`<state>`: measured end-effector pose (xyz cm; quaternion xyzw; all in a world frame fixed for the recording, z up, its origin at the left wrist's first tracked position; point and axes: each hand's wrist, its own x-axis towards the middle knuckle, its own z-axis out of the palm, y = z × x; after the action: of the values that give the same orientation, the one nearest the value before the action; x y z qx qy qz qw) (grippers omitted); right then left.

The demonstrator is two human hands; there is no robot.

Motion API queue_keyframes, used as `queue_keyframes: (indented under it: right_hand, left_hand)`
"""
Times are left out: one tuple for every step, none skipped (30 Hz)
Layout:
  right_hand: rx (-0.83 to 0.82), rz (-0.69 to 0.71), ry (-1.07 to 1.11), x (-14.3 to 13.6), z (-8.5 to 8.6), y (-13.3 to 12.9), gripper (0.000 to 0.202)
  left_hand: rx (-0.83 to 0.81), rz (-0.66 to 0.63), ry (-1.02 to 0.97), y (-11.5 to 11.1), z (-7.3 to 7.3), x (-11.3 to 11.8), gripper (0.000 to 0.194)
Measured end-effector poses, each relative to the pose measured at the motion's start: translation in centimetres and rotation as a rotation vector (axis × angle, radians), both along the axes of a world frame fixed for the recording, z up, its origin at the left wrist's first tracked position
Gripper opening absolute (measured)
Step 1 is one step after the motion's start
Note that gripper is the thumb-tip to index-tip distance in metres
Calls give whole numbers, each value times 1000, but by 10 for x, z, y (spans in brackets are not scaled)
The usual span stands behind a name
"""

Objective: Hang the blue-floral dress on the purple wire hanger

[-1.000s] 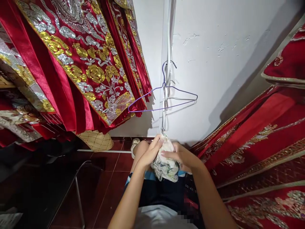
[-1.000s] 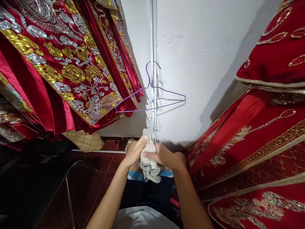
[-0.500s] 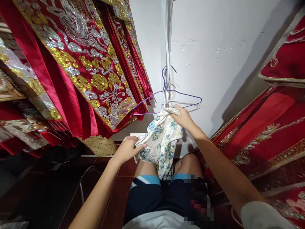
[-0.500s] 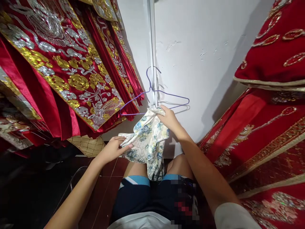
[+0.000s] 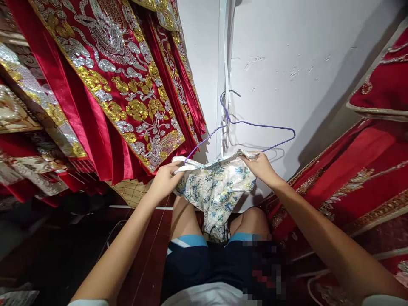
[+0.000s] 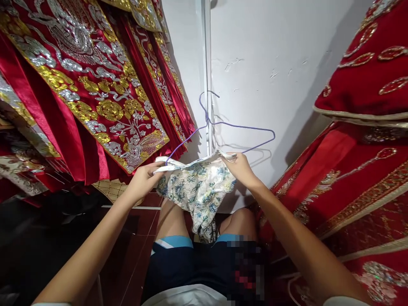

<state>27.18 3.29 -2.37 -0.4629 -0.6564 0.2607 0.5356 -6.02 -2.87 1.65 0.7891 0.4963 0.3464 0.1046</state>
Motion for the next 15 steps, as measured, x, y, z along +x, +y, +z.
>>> queue_keyframes:
  right_hand:
    - [-27, 12, -3, 0, 2, -4, 30]
    - [-57, 31, -7, -1, 3, -7, 30]
    - [-82, 51, -5, -4, 4, -10, 30]
    - [-95, 69, 1, -7, 4, -12, 29]
    - [-95, 84, 9, -9, 5, -14, 29]
    - [-82, 96, 14, -11, 6, -16, 29]
    - [-56, 101, 14, -11, 7, -16, 29]
    - [-19, 91, 10, -8, 8, -16, 28]
    - [33, 52, 14, -3, 9, -15, 29]
    - [92, -18, 29, 6, 11, -12, 34]
    - [151, -108, 56, 18, 12, -8, 47]
    - [195, -199, 82, 31, 14, -2, 66]
    - [216, -277, 101, 44, 15, 5, 85]
    - [203, -312, 92, 57, 17, 12, 96]
    - [173, -317, 62, 68, 19, 19, 98]
  left_hand:
    - [40, -3, -5, 2, 6, 7, 38]
    - [79, 2, -2, 6, 12, 16, 36]
    - [115, 12, -1, 10, 18, 24, 34]
    - [144, 16, -9, 15, 23, 33, 31]
    - [164, 10, -32, 22, 28, 40, 27]
    - [176, -7, -78, 28, 32, 47, 24]
    - [174, -37, -143, 36, 36, 51, 21]
    - [158, -77, -219, 42, 40, 54, 20]
    - [126, -119, -293, 49, 44, 54, 22]
    - [85, -151, -355, 54, 47, 53, 26]
    - [42, -171, -400, 58, 50, 51, 29]
    - [-1, -186, -426, 60, 53, 48, 32]
    - [-42, -196, -432, 62, 55, 45, 34]
    - [-83, -204, -431, 63, 58, 41, 36]
    - [-122, -213, -431, 63, 59, 39, 37]
